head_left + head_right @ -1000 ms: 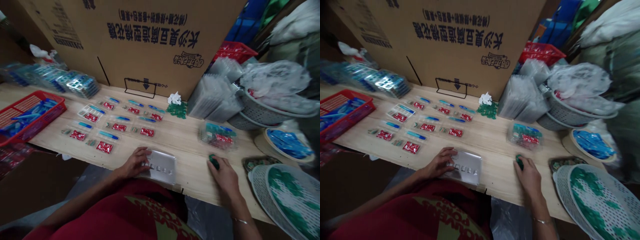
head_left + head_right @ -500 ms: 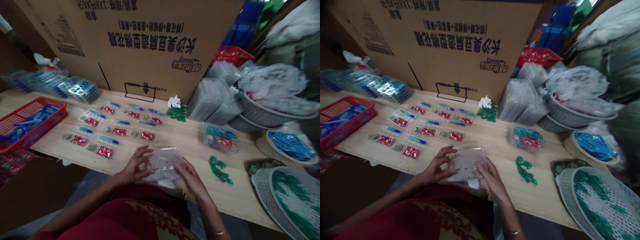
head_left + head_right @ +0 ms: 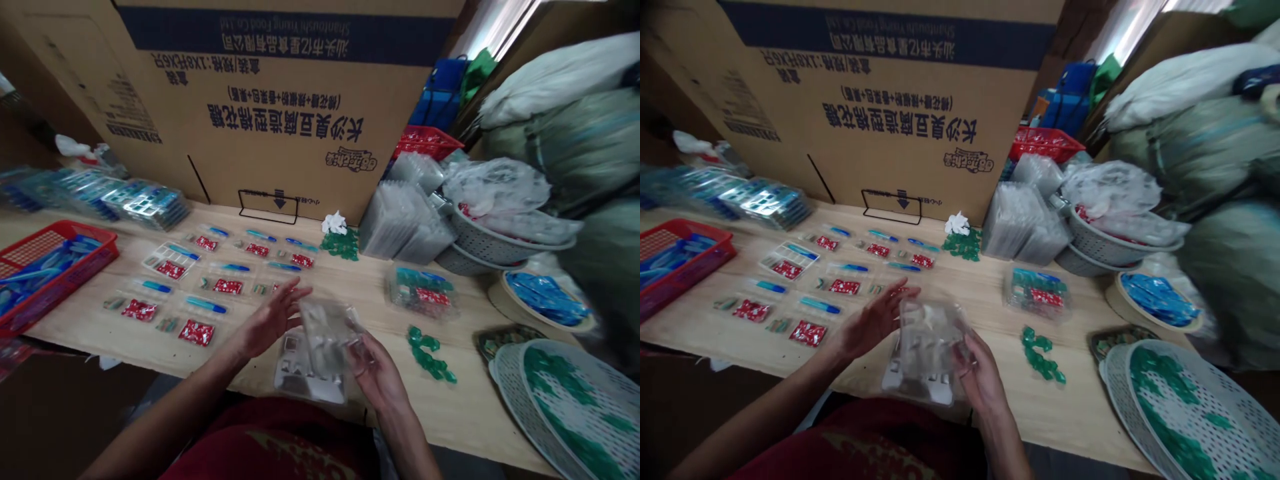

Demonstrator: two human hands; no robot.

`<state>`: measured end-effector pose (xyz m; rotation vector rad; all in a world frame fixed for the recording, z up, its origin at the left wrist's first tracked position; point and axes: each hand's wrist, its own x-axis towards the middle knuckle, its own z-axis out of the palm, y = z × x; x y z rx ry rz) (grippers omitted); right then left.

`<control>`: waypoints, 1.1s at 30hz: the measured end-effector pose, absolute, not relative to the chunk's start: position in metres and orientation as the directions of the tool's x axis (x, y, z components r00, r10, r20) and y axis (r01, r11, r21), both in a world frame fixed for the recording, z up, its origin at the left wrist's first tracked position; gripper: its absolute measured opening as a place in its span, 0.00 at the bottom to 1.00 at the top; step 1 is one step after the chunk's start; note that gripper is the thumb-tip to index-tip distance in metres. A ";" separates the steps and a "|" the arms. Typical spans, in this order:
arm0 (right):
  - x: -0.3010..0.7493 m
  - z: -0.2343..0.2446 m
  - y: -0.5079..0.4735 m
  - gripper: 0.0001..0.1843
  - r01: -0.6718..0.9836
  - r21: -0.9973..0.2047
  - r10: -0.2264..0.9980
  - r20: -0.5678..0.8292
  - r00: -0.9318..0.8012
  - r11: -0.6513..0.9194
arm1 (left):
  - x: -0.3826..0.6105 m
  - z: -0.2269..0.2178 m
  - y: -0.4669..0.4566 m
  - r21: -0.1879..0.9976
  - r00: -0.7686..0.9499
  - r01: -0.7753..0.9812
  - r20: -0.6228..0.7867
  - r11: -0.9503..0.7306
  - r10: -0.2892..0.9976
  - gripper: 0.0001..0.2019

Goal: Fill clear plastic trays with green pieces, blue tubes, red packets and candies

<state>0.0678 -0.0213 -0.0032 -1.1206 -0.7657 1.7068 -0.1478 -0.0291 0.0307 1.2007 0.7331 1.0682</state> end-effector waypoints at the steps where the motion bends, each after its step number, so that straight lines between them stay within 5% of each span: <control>1: 0.066 -0.010 -0.020 0.14 -0.353 -0.870 0.938 -0.335 -0.086 -0.343 | -0.141 0.023 -0.031 0.971 0.310 -0.237 0.108 -0.033 0.945 0.40; 4: 0.069 -0.026 -0.009 0.14 -0.217 -0.940 0.958 -0.282 0.060 -0.263 | -0.116 0.004 -0.032 0.985 0.182 0.102 0.119 -0.139 0.976 0.51; 7: 0.087 -0.034 0.000 0.16 0.170 -0.968 0.982 -0.183 0.039 -0.187 | -0.105 -0.005 -0.019 0.847 0.046 0.512 0.141 -0.144 0.989 0.44; 10: 0.107 -0.029 0.001 0.18 0.659 -0.752 0.999 0.035 0.028 0.008 | -0.112 -0.001 0.007 0.676 0.214 0.700 0.106 -0.229 0.971 0.27; 12: 0.110 -0.020 0.003 0.17 0.822 -0.553 0.980 0.196 -0.032 0.138 | -0.116 0.003 0.028 0.556 0.411 0.740 0.073 -0.379 0.909 0.21; 14: 0.106 -0.012 0.010 0.11 0.832 -0.464 0.951 0.206 -0.231 0.302 | -0.115 0.004 0.049 0.455 0.581 0.726 -0.003 -0.516 0.814 0.22; 17: 0.095 -0.009 0.026 0.06 0.740 -0.518 0.884 0.071 -0.462 0.429 | -0.108 -0.002 0.074 0.424 0.709 0.670 -0.124 -0.609 0.694 0.27; 23: 0.102 -0.025 0.045 0.13 0.686 -0.602 0.868 0.024 -0.495 0.408 | -0.102 -0.016 0.086 0.431 0.736 0.636 -0.090 -0.640 0.671 0.31; 33: 0.103 -0.019 0.041 0.13 0.712 -0.524 0.846 0.032 -0.531 0.467 | -0.103 -0.020 0.088 0.496 0.731 0.625 -0.102 -0.602 0.675 0.29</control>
